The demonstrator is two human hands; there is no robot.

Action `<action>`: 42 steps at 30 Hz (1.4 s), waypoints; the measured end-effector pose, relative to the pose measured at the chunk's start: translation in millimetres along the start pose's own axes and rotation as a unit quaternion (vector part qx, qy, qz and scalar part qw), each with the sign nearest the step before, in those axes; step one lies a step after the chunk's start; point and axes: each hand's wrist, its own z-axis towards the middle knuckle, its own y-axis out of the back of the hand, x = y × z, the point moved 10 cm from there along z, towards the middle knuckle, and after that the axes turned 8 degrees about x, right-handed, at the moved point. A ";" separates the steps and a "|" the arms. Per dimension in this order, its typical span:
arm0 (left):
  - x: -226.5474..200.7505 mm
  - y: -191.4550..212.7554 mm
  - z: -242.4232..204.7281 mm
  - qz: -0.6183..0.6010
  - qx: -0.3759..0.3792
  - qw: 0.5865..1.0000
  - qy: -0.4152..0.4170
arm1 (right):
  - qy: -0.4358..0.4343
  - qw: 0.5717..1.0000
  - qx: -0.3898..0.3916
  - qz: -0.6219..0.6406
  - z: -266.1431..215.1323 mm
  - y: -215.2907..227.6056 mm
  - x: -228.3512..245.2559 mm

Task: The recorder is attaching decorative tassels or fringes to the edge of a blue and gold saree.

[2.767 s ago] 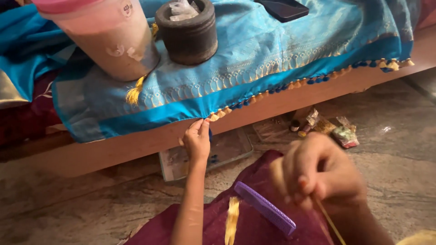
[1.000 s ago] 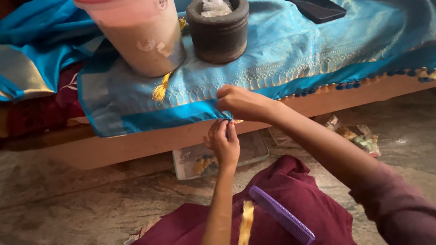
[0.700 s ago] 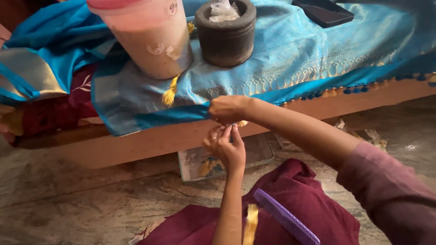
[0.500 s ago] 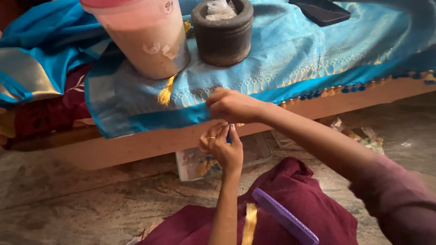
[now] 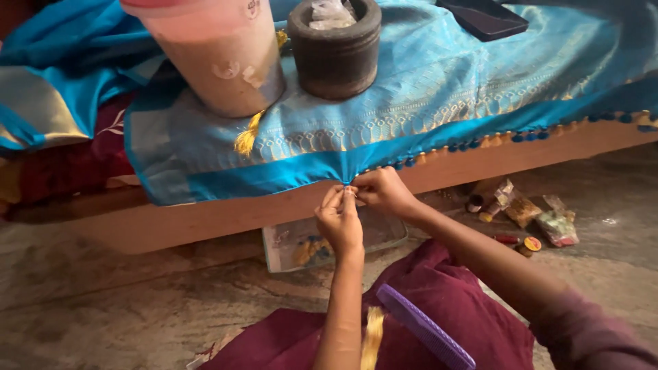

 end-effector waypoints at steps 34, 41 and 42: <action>13.1 5.2 2.3 0.047 0.020 0.999 0.012 | 0.092 0.990 -0.094 -0.056 -19.9 12.2 37.4; -2.2 10.2 6.0 0.073 0.031 0.996 -0.045 | 0.047 0.996 -0.074 -0.023 -29.3 18.7 19.2; -25.0 12.3 2.1 0.201 0.005 0.973 -0.114 | 0.085 0.992 -0.077 -0.048 -38.1 24.7 27.1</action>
